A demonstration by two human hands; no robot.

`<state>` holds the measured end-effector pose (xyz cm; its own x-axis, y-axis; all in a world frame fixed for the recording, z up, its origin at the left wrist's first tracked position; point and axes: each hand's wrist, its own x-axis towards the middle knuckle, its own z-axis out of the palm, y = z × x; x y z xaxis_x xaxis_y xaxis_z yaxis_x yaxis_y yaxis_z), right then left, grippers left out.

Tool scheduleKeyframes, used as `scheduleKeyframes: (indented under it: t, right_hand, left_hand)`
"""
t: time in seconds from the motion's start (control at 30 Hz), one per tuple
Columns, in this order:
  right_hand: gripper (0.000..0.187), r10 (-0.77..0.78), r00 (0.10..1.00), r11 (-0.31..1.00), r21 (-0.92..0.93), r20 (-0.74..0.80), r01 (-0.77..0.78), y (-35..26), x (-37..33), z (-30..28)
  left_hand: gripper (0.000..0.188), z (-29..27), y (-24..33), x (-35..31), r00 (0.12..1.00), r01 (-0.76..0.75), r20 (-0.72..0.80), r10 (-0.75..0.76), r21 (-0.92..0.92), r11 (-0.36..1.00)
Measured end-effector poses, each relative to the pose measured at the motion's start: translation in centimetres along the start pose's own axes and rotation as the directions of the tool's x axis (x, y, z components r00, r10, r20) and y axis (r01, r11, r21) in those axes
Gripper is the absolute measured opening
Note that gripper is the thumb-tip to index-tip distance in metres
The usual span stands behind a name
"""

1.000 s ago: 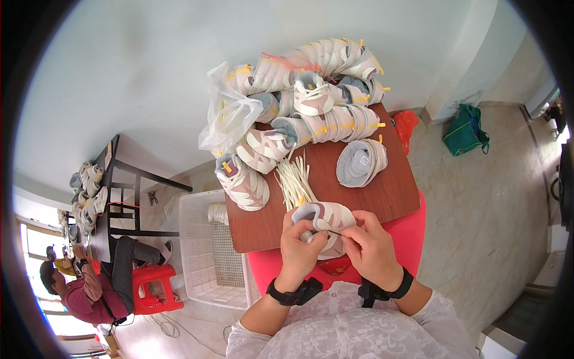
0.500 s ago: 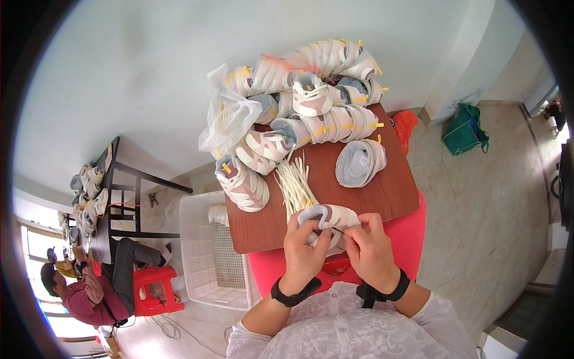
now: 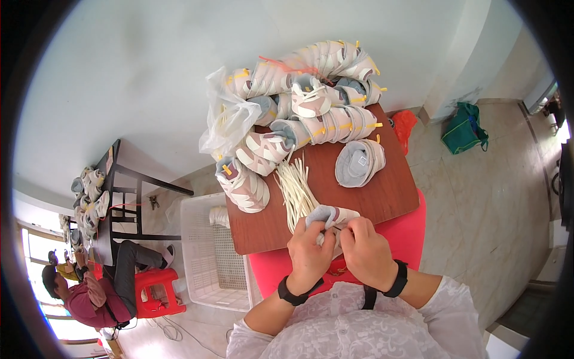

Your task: Lacing and assembling shoe components in a footwear manufacturing facility.

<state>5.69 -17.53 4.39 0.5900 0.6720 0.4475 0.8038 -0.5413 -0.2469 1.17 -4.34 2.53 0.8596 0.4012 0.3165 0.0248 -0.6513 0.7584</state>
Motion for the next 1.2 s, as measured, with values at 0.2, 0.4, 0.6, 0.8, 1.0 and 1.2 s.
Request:
scheduleKeyframes:
  t: [0.2, 0.4, 0.6, 0.8, 1.0, 1.2]
  right_hand:
    - [0.008, 0.259, 0.965, 0.858, 0.450, 0.038, -0.248, 0.9, -0.4, 1.9]
    - [0.006, 0.172, 0.979, 0.951, 0.239, 0.112, -0.194, 1.1, 0.0, 2.9]
    - [0.011, 0.128, 0.985, 0.969, 0.199, 0.119, -0.149, 0.9, -0.4, 3.3]
    - [0.010, 0.124, 0.980, 0.981, 0.129, 0.152, -0.144, 2.0, 0.7, 2.3]
    - [0.012, 0.155, 0.958, 0.923, 0.311, 0.240, -0.227, 3.2, 0.6, 0.1]
    - [0.012, 0.024, 0.995, 0.940, 0.338, 0.096, -0.056, 3.1, 0.0, -0.1]
  left_hand:
    - [0.014, 0.6, -0.6, 0.0, 0.994, -0.104, 0.039, 0.101, 0.090, 0.990]
    - [0.007, 0.8, -0.5, 0.3, 0.998, -0.067, 0.004, 0.067, 0.145, 0.987]
    - [0.009, 1.8, -1.3, -0.3, 0.992, -0.110, 0.076, 0.097, 0.190, 0.975]
    - [0.009, 1.1, -1.3, 0.8, 0.991, -0.063, 0.124, 0.049, 0.107, 0.992]
    - [0.012, 0.0, -3.3, 1.4, 0.921, 0.261, 0.344, -0.182, -0.199, 0.945]
    - [0.015, -1.1, -3.0, 1.6, 0.703, 0.658, 0.662, -0.258, -0.470, 0.588]
